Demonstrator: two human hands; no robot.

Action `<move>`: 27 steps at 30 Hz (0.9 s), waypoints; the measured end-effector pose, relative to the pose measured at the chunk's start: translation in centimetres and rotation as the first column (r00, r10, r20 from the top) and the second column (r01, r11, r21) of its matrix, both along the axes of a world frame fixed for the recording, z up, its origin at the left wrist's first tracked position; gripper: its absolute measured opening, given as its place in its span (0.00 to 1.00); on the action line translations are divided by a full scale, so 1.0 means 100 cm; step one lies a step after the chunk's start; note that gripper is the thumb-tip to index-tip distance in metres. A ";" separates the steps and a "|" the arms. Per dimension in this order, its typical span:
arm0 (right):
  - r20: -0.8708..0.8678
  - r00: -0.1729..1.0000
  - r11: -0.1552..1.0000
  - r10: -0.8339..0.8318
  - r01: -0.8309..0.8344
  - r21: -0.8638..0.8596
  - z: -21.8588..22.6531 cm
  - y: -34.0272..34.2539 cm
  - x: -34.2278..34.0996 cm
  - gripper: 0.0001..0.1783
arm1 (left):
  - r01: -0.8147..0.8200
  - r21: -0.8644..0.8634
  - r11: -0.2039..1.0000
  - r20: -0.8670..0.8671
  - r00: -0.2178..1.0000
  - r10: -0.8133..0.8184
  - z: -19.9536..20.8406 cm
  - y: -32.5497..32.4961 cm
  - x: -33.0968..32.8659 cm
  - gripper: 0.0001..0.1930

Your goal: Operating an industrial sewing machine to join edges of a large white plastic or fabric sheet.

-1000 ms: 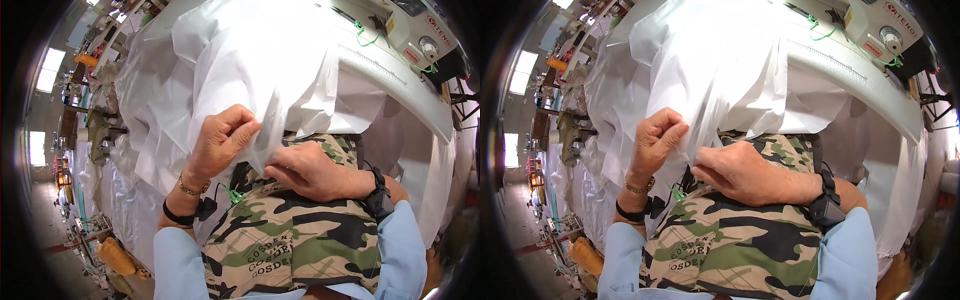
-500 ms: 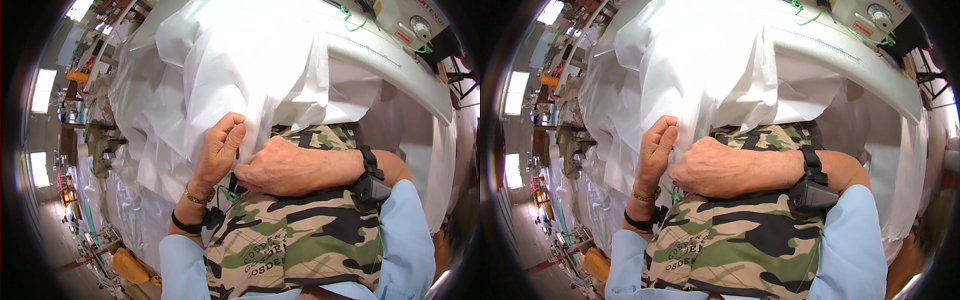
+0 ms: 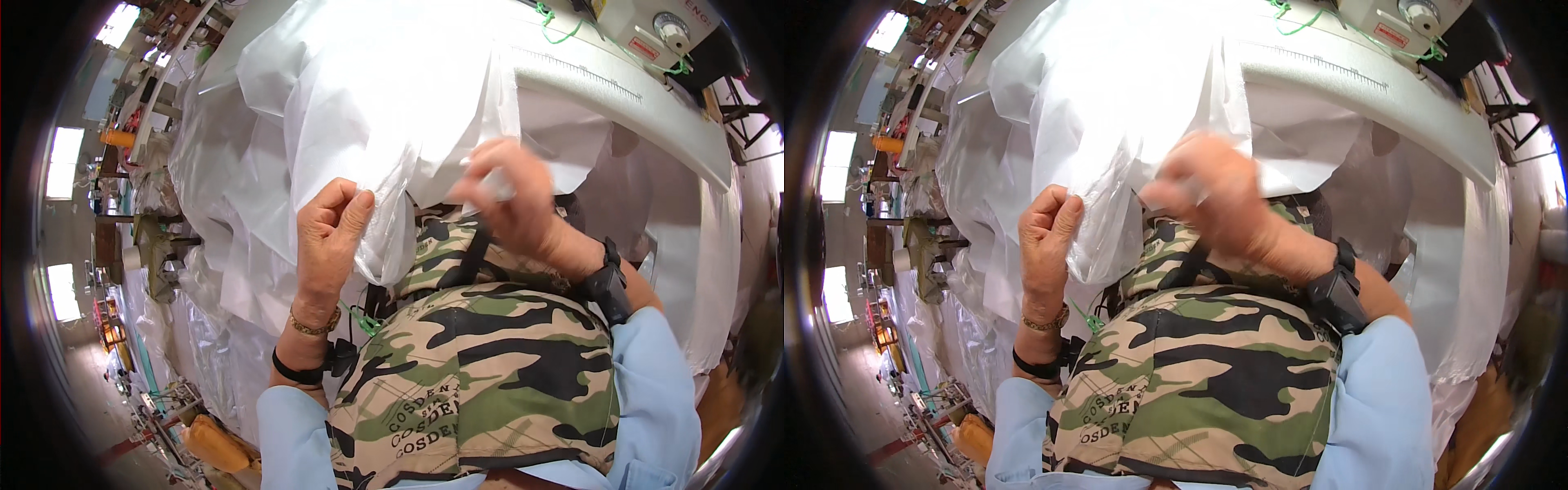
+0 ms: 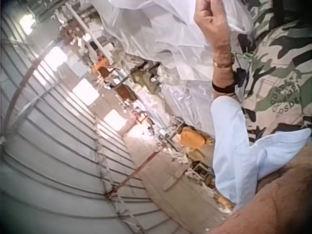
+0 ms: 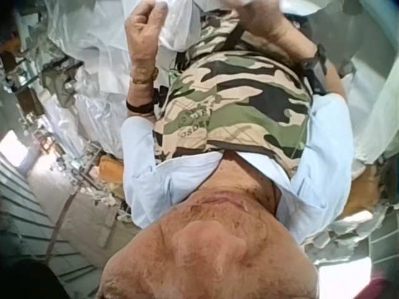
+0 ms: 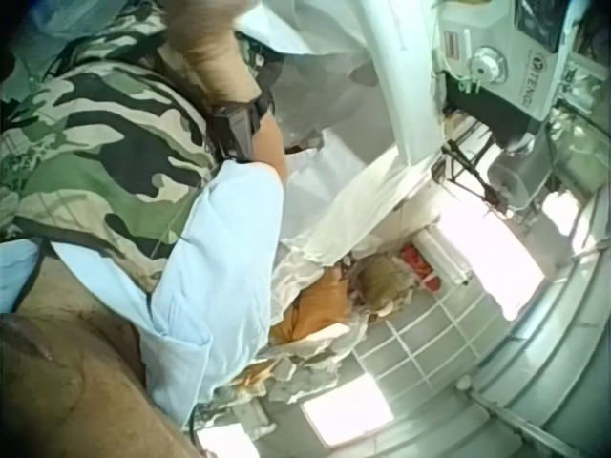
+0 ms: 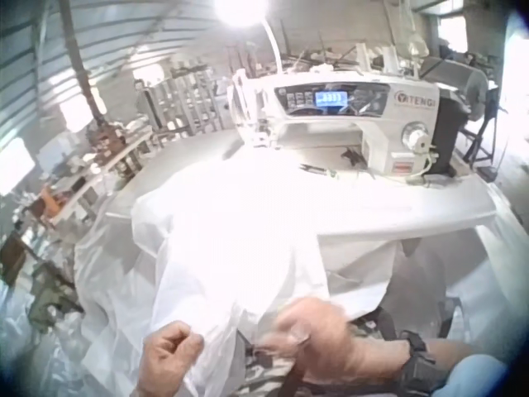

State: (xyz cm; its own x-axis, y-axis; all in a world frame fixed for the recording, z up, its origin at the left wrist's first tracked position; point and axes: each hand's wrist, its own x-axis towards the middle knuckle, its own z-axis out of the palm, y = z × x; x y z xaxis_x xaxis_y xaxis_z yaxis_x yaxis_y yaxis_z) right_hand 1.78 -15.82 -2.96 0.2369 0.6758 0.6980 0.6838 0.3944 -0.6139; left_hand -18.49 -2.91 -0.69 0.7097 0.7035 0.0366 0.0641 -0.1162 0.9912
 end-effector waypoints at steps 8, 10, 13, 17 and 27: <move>-0.522 0.683 0.857 -0.511 0.353 -0.376 -0.112 0.005 0.068 0.19 | -0.062 -0.219 0.974 0.170 0.980 0.101 0.021 0.007 0.003 0.06; -0.803 0.524 0.943 -0.283 0.000 -0.333 -0.105 0.007 0.071 0.13 | -0.070 -0.218 0.973 0.189 0.976 0.112 0.026 0.010 0.001 0.06; -0.751 0.630 0.947 -0.199 -0.072 -0.312 -0.076 0.000 0.064 0.11 | -0.104 -0.180 0.978 0.204 0.969 0.141 0.032 0.018 0.000 0.05; -0.581 0.813 0.948 0.032 -0.209 -0.241 -0.006 -0.021 0.030 0.14 | -0.157 -0.087 0.984 0.191 0.966 0.171 0.046 0.031 -0.007 0.05; -0.238 0.970 0.862 -0.053 -0.076 -0.502 -0.029 -0.023 0.003 0.13 | 0.076 0.135 0.988 0.030 0.996 -0.080 0.060 0.003 0.022 0.05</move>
State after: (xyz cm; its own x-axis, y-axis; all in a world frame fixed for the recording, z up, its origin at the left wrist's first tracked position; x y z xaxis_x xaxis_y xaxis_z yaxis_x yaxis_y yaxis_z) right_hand 2.05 -18.12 -5.91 0.3401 0.9220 0.1851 0.4909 -0.0062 -0.8712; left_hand -16.26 -2.63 5.26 0.7588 0.6331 0.1527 0.0149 -0.2512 0.9678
